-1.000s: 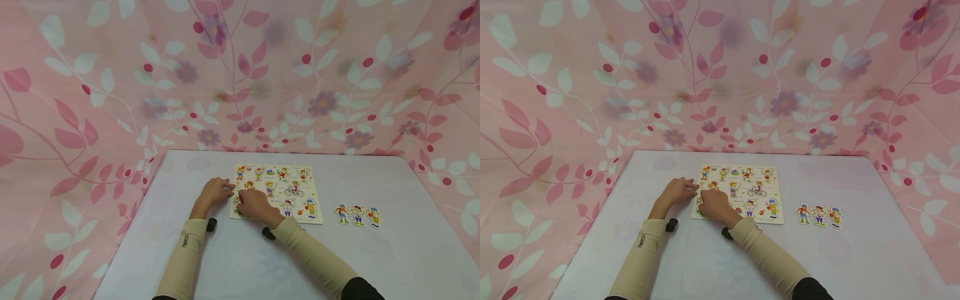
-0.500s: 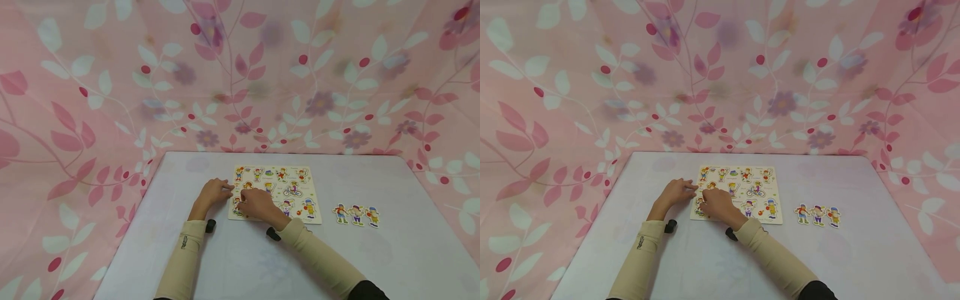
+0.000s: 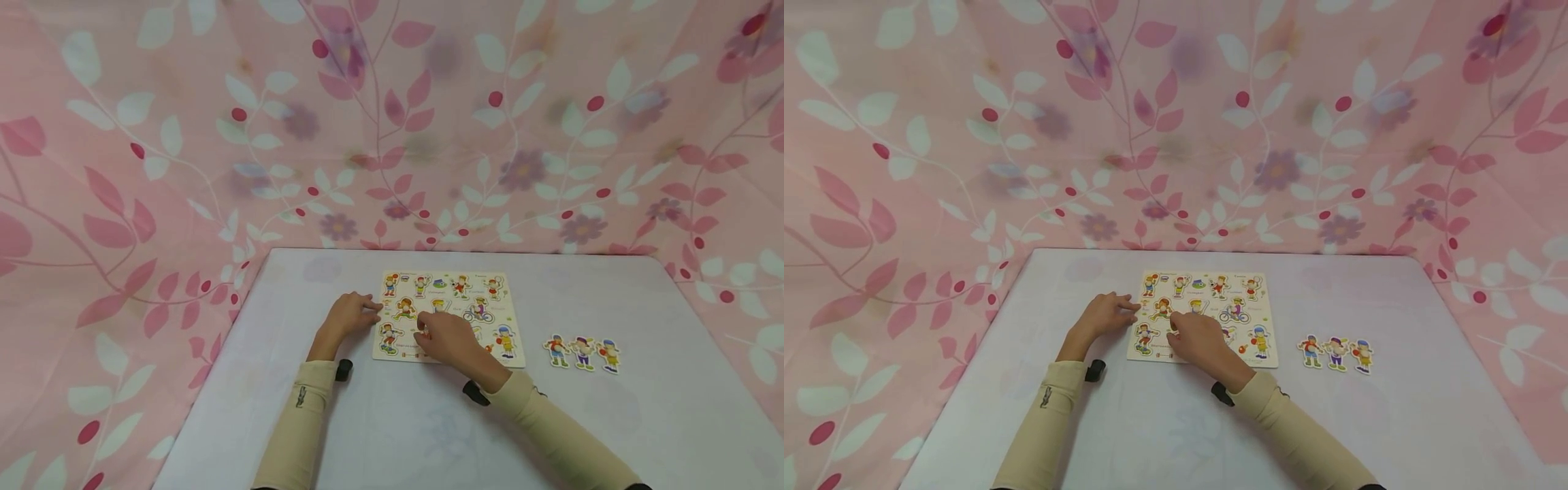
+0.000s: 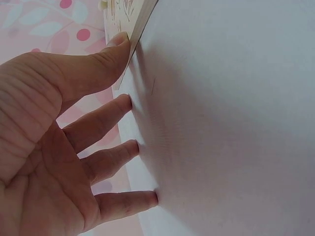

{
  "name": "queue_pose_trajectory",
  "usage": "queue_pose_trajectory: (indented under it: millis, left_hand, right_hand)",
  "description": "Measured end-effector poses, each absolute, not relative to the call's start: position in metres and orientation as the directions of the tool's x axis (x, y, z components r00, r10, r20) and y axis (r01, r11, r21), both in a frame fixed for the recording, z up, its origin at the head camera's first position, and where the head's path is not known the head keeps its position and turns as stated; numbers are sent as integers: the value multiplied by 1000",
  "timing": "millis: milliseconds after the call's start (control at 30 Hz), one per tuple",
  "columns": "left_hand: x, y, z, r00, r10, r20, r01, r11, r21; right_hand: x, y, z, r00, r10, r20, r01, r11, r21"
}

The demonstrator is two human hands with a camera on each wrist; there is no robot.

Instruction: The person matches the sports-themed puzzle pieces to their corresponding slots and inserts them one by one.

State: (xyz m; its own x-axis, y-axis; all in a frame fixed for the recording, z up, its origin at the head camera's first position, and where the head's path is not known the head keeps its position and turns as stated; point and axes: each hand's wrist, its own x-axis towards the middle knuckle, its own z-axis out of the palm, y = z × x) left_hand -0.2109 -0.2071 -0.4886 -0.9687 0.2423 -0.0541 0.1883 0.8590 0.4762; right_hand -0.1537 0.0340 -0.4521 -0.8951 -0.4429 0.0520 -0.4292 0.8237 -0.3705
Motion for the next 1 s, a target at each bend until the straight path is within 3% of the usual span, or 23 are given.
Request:
queue_pose_trajectory:
  millis: [267,1000]
  left_hand:
    - [-211,-208,-489,-970,238,-47,188,859,476]
    - [-211,-206,-489,-968,246,-57,192,864,466]
  right_hand:
    - [-150,59,-448,-912,-409,16,-378,829,-412]
    - [-138,134,-449,-944,-328,-44,-290,883,-368]
